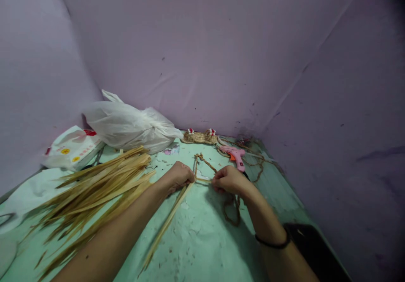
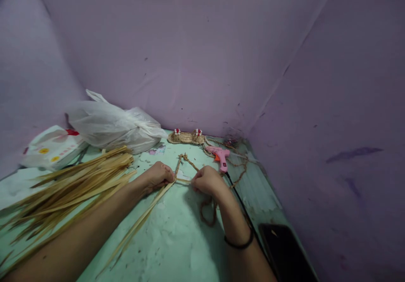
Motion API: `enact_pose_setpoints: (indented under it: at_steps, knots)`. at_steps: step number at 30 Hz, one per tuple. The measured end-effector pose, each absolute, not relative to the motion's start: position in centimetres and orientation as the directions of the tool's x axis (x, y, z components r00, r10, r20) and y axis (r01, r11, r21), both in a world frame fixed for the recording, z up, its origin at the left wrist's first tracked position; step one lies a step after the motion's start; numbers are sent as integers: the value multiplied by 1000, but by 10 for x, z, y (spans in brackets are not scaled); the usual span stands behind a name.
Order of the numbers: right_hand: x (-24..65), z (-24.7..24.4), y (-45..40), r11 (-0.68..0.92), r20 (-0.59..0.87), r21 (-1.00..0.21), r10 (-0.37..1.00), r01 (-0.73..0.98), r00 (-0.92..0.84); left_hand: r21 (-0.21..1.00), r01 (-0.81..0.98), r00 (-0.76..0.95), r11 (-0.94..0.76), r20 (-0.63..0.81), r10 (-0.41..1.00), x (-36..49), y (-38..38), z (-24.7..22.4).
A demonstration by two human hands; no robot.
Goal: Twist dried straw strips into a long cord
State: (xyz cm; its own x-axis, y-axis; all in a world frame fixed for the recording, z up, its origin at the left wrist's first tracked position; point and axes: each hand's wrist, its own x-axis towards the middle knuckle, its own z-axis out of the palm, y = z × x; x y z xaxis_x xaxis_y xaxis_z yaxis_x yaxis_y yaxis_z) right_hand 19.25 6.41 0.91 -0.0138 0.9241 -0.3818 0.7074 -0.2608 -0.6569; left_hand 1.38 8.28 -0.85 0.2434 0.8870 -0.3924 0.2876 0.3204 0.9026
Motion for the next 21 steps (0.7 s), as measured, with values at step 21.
enact_pose_setpoints:
  at_steps: [21]
  knots:
    - [138, -5, 66, -445, -465, -864, 884, 236, -34, 895, 400, 301, 196, -331, 894, 13, 84, -6]
